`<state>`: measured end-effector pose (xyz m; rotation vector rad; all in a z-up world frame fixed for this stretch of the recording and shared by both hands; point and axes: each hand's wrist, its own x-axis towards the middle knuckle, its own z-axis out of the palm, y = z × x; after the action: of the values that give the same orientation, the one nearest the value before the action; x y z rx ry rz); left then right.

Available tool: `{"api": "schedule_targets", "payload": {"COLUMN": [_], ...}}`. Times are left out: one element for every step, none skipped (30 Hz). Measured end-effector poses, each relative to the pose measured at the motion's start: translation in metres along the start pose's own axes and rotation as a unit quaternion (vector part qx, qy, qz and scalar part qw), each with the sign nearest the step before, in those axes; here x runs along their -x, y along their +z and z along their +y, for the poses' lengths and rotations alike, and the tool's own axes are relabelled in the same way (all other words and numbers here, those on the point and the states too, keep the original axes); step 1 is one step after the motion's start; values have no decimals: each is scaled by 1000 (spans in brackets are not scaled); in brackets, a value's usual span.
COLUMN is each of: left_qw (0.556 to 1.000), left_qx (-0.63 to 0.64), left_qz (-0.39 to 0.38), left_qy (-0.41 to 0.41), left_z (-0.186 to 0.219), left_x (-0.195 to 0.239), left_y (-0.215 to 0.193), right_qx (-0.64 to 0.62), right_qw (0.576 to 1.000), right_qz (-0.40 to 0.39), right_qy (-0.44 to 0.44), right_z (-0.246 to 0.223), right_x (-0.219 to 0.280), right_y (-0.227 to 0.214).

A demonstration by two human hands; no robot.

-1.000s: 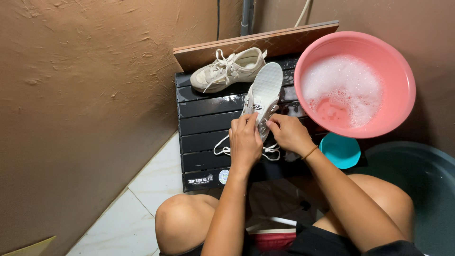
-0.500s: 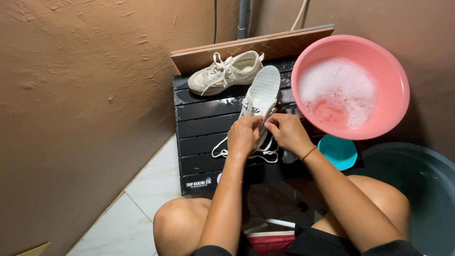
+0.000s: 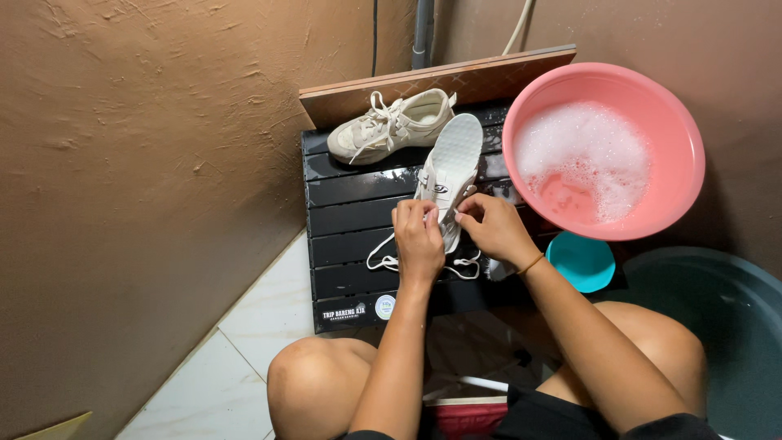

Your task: The person scrubs the upper and laces of a white sneaker with a brush and soapy water, then removes the laces and continues scrubbing the shoe's interior and tongue. The second shoe remains on the crate while the first is cleaned.

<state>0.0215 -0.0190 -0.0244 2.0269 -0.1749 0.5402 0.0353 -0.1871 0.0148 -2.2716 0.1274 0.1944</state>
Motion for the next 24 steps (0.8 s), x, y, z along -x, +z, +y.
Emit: {"api": "schedule_targets", "payload": {"left_qw": [1000,998,992,993,992,990,990,991,989,989,991,992,992,992,979,979,974,968,968,963,957,958,958,958], "left_qx": [-2,54,111,110,124,138,137,126,118,119,88,58,58,-46,-149,-148,-176,-204,-203,-223,-242,-241,-229,-217], "left_qz": [0,12,22,21,4,-14,-13,-47,-83,-83,-94,-104,-103,-121,-137,-136,-141,-147,-147,-149,-153,-154,-160,-166], "left_qy": [2,-22,-47,-47,-31,-16,-15,9,31,30,33,37,35,7,-21,-22,-23,-24,-23,-28,-34,-34,-61,-87], "left_z": [4,8,12,14,17,19,16,13,10,11,11,12,13,14,15,11,6,2,4,5,6,4,1,-2], "left_x": [6,11,19,23,28,33,34,34,37,35,30,25,20,15,9,4,1,-3,-6,-10,-12,-15,-16,-18], "left_y": [-1,-1,-2,-3,-5,-6,-6,-6,-5,-10,-12,-15,-17,-20,-22,-17,-13,-9,-12,-14,-16,-17,-18,-19], "right_qx": [-2,2,6,5,13,21,20,23,27,27,25,22,23,28,34,36,44,53,54,75,96,96,128,160], "right_qw": [1000,1000,999,999,998,997,998,997,997,997,998,998,998,998,997,996,995,993,993,984,972,972,958,940], "right_qz": [0,-1,-3,-3,-6,-9,-9,-28,-48,-47,-45,-43,-45,-59,-72,-74,-86,-98,-96,-149,-201,-201,-242,-282], "right_qy": [-2,17,39,39,53,67,66,62,61,62,48,33,33,5,-23,-24,-34,-44,-44,-61,-78,-77,-89,-102], "right_z": [-3,-6,-8,-10,-12,-14,-13,-12,-10,-7,-3,0,0,-1,-2,-2,-3,-4,-17,-31,-44,-43,-42,-40], "right_x": [1,2,5,6,8,9,9,8,10,9,6,3,6,10,12,14,16,18,28,38,49,56,63,70], "right_y": [-1,-2,-2,-4,-5,-7,-2,3,8,10,11,11,7,4,0,-1,-1,-1,-6,-11,-16,-16,-15,-15]}}
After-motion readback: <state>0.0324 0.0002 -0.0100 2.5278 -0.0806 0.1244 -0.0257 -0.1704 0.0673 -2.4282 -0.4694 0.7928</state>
